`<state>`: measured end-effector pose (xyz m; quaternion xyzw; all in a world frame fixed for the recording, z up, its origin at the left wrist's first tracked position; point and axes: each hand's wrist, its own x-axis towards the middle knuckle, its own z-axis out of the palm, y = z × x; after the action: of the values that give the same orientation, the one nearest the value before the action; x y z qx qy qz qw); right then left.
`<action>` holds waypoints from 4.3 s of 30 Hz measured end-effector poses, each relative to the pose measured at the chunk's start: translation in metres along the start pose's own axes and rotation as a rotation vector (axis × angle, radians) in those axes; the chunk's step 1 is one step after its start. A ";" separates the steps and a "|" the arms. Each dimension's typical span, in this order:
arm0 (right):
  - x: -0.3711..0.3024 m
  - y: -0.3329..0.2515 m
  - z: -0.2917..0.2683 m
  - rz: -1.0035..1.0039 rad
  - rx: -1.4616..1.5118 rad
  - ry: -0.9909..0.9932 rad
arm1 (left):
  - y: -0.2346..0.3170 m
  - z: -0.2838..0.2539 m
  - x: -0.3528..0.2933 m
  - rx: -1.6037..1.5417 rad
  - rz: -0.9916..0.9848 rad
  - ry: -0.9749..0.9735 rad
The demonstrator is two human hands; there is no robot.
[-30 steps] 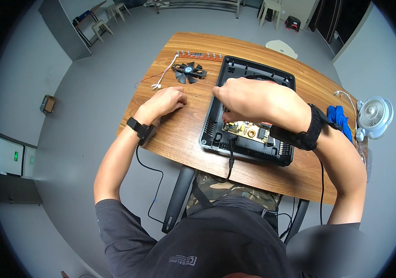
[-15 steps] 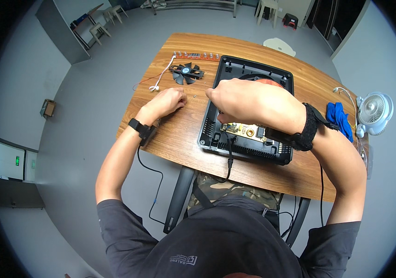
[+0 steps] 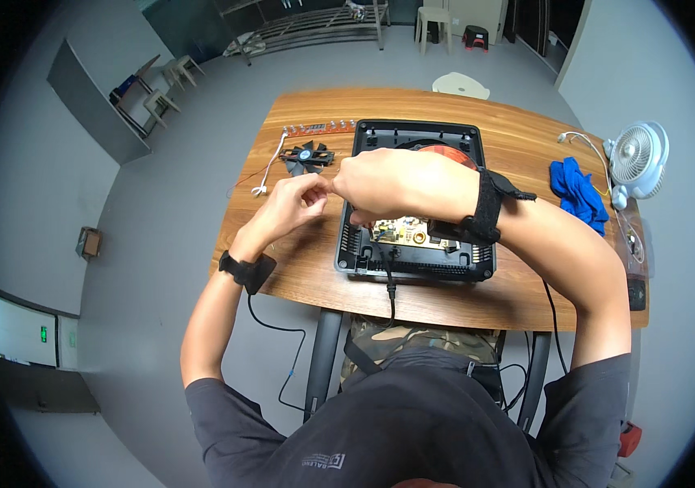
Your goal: The person wipes the underside of a black electronic device with a blue cloth, then opens the casing to reveal internal components. They place a copper heatsink and a fan onto the device and use a screwdriver to secure them with screws. Finally, they wipe the fan with the cloth.
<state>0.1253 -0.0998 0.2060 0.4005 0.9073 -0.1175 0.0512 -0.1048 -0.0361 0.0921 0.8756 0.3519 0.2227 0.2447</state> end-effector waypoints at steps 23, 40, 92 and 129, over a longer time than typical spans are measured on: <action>-0.056 0.056 -0.039 -0.029 0.035 0.353 | 0.031 0.022 0.019 -0.342 -0.197 -0.005; -0.066 0.062 -0.040 -0.008 0.047 0.373 | 0.013 0.031 0.028 -0.729 -0.224 -0.010; -0.081 0.090 -0.025 -0.003 0.201 0.557 | 0.012 0.027 0.028 -0.979 -0.264 -0.013; 0.003 0.097 0.000 -0.179 0.119 0.202 | -0.005 0.075 0.018 0.135 0.047 -0.233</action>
<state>0.1947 -0.0341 0.1886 0.3300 0.9314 -0.1343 -0.0746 -0.0538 -0.0404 0.0348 0.9180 0.3147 0.1008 0.2194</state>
